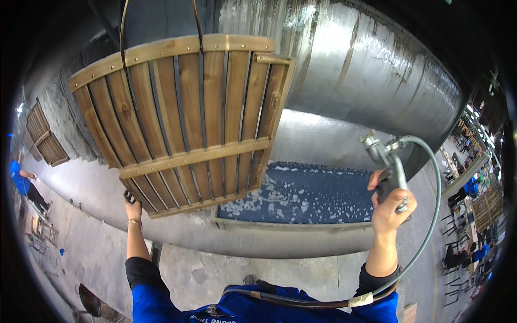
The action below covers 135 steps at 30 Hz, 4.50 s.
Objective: The person uses a spray gun to apply a finish to hanging wooden slatted panels in a workshop. They repeatedly spray both sides of each panel, rotate the panels to access all surfaces, and move between multiple panels throughout the clip.
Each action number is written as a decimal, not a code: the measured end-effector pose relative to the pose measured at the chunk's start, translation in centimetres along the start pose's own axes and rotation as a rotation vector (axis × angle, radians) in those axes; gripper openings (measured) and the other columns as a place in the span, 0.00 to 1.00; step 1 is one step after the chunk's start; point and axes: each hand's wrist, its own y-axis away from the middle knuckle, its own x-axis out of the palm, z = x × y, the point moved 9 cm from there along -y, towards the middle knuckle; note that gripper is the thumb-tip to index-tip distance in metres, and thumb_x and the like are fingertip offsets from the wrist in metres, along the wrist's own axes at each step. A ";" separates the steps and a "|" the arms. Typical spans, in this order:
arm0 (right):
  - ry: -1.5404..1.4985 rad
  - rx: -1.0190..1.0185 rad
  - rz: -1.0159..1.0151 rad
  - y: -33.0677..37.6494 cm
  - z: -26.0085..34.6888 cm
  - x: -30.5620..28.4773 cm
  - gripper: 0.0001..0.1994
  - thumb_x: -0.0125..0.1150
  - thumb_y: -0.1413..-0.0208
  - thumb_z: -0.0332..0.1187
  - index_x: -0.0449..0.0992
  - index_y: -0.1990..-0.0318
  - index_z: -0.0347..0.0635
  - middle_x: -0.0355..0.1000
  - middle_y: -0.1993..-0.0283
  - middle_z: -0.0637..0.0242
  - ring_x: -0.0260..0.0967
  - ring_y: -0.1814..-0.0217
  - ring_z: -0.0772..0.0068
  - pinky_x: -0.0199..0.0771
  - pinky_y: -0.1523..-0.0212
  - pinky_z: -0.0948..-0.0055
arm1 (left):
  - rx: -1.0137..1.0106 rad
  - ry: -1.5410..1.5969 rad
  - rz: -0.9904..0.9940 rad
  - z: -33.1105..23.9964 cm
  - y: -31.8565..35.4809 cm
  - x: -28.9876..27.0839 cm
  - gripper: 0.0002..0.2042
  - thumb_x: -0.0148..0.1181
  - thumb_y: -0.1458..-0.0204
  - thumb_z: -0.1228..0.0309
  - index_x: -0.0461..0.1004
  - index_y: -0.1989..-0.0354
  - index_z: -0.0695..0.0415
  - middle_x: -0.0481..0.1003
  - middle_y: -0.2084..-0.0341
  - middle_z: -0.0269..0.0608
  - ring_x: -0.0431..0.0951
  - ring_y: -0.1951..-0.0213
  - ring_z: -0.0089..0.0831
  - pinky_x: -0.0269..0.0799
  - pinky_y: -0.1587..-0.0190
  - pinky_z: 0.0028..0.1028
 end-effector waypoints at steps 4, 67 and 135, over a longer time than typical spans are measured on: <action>0.065 0.238 0.167 6.8 -6.1 4.1 0.25 0.55 0.28 0.49 0.82 0.61 0.30 0.73 0.76 0.72 0.68 0.76 0.82 0.69 0.74 0.76 | 0.032 -0.036 -0.004 -0.6 0.1 0.1 0.34 0.52 0.51 0.85 0.59 0.31 0.57 0.70 0.38 0.55 0.81 0.48 0.42 0.76 0.64 0.29; -0.573 -0.137 0.474 0.6 14.8 13.4 0.48 0.54 0.44 0.74 0.79 0.46 0.25 0.78 0.74 0.57 0.73 0.79 0.77 0.69 0.80 0.80 | 0.032 -0.097 -0.055 -7.7 18.6 -4.9 0.29 0.56 0.57 0.81 0.72 0.40 0.59 0.78 0.43 0.47 0.78 0.41 0.43 0.74 0.41 0.38; -0.132 1.254 0.410 32.4 -7.4 8.3 0.18 0.64 0.34 0.48 0.71 0.57 0.42 0.72 0.73 0.67 0.65 0.82 0.78 0.62 0.84 0.75 | -0.328 -0.005 0.873 -8.8 32.0 26.2 0.20 0.62 0.35 0.53 0.82 0.66 0.60 0.75 0.84 0.34 0.73 0.84 0.23 0.71 0.78 0.25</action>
